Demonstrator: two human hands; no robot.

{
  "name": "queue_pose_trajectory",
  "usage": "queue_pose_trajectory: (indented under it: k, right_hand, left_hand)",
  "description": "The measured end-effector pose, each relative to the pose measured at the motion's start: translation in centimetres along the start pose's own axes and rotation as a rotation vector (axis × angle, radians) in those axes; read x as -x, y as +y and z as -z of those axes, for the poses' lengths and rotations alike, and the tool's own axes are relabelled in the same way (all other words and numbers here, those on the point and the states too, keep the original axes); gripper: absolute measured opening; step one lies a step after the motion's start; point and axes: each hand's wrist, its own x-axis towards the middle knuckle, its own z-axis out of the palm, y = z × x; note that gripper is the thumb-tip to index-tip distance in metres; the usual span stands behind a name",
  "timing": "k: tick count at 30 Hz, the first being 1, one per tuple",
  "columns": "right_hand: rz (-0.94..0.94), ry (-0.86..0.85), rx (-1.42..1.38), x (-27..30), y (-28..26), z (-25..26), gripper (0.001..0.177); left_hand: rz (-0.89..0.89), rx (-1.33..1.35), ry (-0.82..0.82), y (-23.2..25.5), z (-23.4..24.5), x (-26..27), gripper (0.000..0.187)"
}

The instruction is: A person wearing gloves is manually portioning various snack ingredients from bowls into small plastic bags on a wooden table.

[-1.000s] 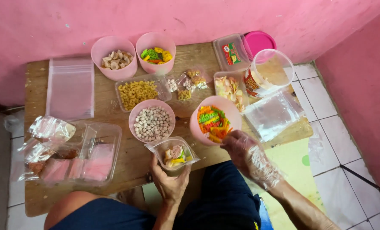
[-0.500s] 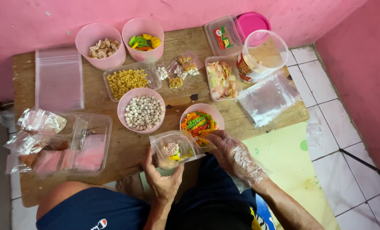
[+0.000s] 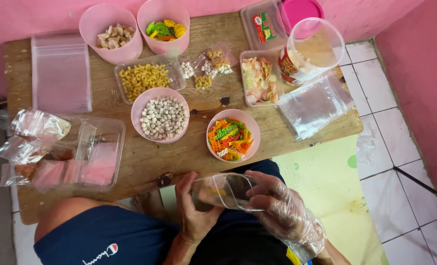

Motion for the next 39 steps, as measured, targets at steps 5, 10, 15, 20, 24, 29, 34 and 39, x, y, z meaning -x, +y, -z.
queue_pose_trajectory:
  k: [5,10,15,20,24,29,34,39]
  right_hand:
    - [0.111,-0.063,0.24,2.3,0.4,-0.1,0.023]
    - [0.168,-0.013,0.248,2.2,-0.1,-1.8,0.011]
    - [0.17,-0.139,0.07,1.2,0.0,-4.0,0.013]
    - [0.204,-0.207,-0.097,-0.3,-0.4,-3.6,0.05]
    - [0.001,-0.075,-0.101,-2.1,2.2,-2.4,0.055]
    - [-0.786,0.55,-0.694,-5.1,14.0,-4.7,0.05]
    - [-0.432,0.151,0.226,-4.4,14.3,-5.8,0.028]
    - [-0.493,0.087,0.277,-6.1,9.3,-6.4,0.035]
  left_hand:
    - [0.513,0.628,0.083,-0.3,0.3,4.1,0.121]
    - [1.596,1.133,0.135,-0.7,1.1,2.3,0.099]
    - [1.76,1.264,0.088,-1.8,0.2,1.7,0.093]
    - [1.851,1.573,-0.104,-5.0,-0.3,3.4,0.072]
    - [1.898,1.246,0.204,-3.2,-1.4,1.7,0.053]
    - [2.009,1.097,0.235,-3.8,-3.1,1.7,0.06]
    - [1.991,1.147,0.271,-4.5,-3.9,1.8,0.063]
    - [1.943,1.191,0.362,-4.7,-4.1,1.9,0.069]
